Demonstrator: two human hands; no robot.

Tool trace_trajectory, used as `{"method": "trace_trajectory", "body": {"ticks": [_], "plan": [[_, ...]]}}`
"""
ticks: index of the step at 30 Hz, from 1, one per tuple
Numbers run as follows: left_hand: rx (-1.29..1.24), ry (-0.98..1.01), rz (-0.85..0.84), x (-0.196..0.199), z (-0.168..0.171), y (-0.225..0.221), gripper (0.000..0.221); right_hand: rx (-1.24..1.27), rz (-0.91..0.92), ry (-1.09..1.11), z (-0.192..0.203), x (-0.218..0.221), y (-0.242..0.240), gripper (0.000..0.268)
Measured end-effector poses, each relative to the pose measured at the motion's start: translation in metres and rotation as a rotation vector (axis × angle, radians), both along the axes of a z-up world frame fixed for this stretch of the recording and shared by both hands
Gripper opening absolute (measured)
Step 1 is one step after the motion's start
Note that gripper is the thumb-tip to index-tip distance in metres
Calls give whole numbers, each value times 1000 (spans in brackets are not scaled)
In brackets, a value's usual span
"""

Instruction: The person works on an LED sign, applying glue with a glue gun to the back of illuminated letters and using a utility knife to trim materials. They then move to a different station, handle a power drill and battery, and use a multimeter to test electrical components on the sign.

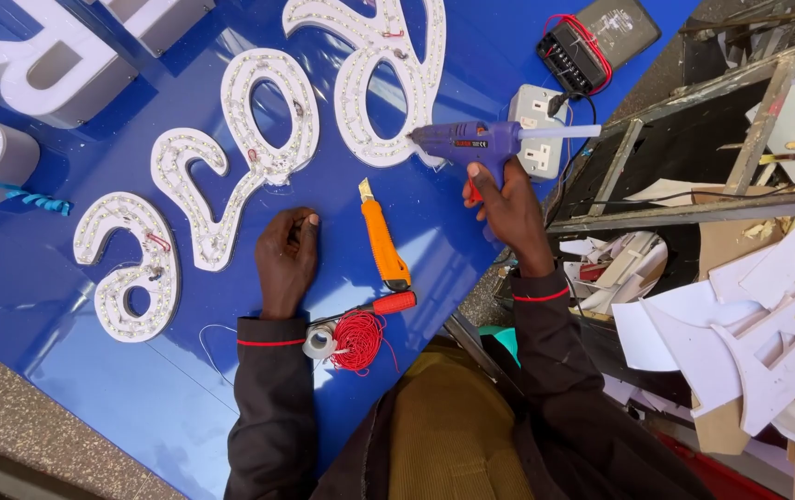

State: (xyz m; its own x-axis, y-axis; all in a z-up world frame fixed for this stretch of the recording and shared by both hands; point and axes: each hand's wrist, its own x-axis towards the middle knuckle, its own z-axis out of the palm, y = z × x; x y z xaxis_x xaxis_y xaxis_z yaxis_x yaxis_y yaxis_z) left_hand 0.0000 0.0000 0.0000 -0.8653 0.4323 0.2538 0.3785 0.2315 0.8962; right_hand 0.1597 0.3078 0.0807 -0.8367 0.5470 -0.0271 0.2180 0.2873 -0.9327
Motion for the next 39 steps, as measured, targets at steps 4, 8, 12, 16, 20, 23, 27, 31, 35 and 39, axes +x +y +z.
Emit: {"method": "trace_trajectory", "body": {"ticks": [4,8,12,16,20,23,27,31,35,39], "plan": [[-6,14,7,0,0,2,13,33,-6,-5,7,-2,-5,30],[3,9,18,-1,-2,-1,14,32,-7,-34,7,0,-7,27],[1,12,13,0,-1,1,13,9,-6,26,0,-5,-7,30],[-6,24,11,0,-2,0,12,1,19,23,-3,0,-1,29],[3,21,11,-2,-1,0,13,-21,31,4,11,13,2,29],[8,16,1,-1,-5,1,14,-18,6,10,-2,22,4,28],[5,10,2,-1,-4,0,15,36,-22,5,-6,22,-1,27],[-1,6,1,-1,-1,1,15,20,-49,-16,-13,20,-5,29],[10,12,-8,-1,-2,0,14,67,-30,-3,-7,17,-9,26],[30,7,-8,-1,-5,0,15,59,-51,-40,-6,25,-11,26]]}}
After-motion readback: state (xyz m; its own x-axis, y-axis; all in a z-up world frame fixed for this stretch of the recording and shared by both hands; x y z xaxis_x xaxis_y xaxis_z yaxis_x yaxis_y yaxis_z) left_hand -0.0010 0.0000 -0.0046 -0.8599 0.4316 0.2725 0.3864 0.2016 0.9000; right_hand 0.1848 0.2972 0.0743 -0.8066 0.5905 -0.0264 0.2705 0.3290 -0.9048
